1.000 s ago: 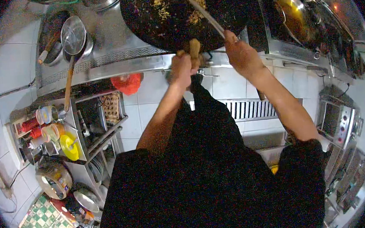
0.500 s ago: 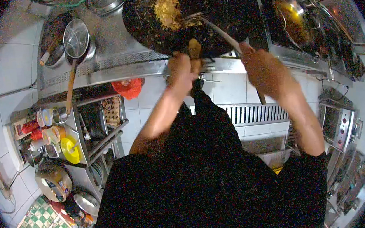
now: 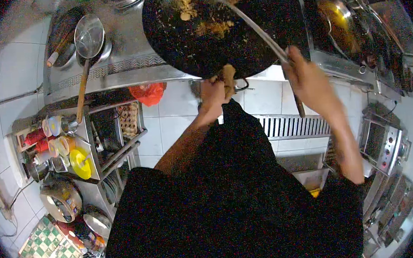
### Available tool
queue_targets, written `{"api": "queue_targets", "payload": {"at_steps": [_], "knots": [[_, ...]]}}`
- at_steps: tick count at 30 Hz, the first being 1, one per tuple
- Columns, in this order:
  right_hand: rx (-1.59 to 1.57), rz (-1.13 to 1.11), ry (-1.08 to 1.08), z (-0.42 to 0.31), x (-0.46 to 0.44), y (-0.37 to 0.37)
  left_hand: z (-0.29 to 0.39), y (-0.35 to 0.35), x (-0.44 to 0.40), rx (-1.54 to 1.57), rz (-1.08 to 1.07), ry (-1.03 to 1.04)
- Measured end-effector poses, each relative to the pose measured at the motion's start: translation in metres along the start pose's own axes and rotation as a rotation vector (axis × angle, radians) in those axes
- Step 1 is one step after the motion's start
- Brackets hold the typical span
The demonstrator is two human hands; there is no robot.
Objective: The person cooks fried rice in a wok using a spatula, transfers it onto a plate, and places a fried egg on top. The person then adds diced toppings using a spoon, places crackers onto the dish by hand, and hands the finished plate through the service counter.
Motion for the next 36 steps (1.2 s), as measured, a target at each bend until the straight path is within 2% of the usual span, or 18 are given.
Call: {"api": "queue_targets", "payload": {"at_steps": [2, 5, 6, 10, 12, 13, 15, 16, 17, 19, 20, 21, 25, 28, 30, 32, 34, 36], "knots": [[0.064, -0.051, -0.001, -0.010, 0.018, -0.023, 0.078, 0.028, 0.045, 0.209, 0.020, 0.169], [0.184, -0.006, -0.053, -0.020, 0.003, 0.005, 0.083, 0.022, -0.030, 0.056, -0.268, 0.509], [0.186, -0.003, -0.052, -0.007, -0.018, 0.032, 0.052, 0.023, -0.045, 0.216, -0.305, 0.153], [0.197, 0.107, -0.122, -0.005, -0.023, 0.020, 0.057, 0.021, 0.025, 0.186, 0.138, -0.050], [0.249, 0.132, -0.212, -0.020, -0.008, 0.037, 0.079, 0.031, 0.020, 0.201, -0.187, 0.089], [0.199, 0.095, -0.070, 0.001, -0.016, 0.083, 0.072, 0.024, 0.010, -0.089, -0.229, 0.353], [0.173, 0.095, 0.062, 0.024, -0.029, 0.099, 0.025, 0.004, -0.035, -0.184, -0.103, 0.432], [-0.163, -0.037, 0.216, 0.039, -0.016, 0.109, -0.019, -0.019, -0.055, 0.004, 0.062, 0.213], [-0.500, -0.165, 0.357, 0.050, -0.010, 0.121, -0.020, -0.023, -0.059, -0.035, 0.011, 0.261], [-0.579, -0.448, 0.569, 0.061, 0.007, 0.093, 0.010, -0.008, -0.041, -0.092, 0.005, 0.221], [-0.358, -0.079, 0.032, 0.057, -0.011, 0.049, 0.038, 0.011, -0.019, -0.113, 0.051, 0.130], [0.105, -0.116, -0.082, 0.051, -0.015, 0.017, 0.070, 0.025, -0.011, -0.029, 0.044, 0.118], [0.484, -0.062, -0.213, 0.036, -0.065, -0.019, 0.104, 0.039, -0.095, 0.092, -0.102, 0.152], [0.375, -0.151, -0.297, -0.007, -0.109, 0.037, 0.113, 0.065, -0.116, 0.200, -0.141, 0.063], [0.551, -0.204, -0.370, -0.007, -0.150, 0.086, 0.108, 0.051, -0.131, 0.129, 0.118, 0.048], [0.393, -0.055, -0.299, 0.032, -0.208, 0.114, 0.078, 0.040, -0.160, 0.154, -0.035, 0.153], [0.403, -0.040, -0.190, 0.012, -0.180, 0.087, 0.091, 0.050, -0.186, -0.468, -0.033, 0.563], [0.374, 0.098, -0.388, -0.009, -0.167, 0.104, 0.110, 0.065, -0.175, -0.683, 0.043, 0.707]]}}
Point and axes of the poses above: each hand's wrist, its own x-axis away from the middle knuckle, its own y-axis out of the palm, z = x × y, the point moved 10 cm from there along -x, towards the middle knuckle, and after that the axes turned 11 degrees about x, right-handed, at the moved point
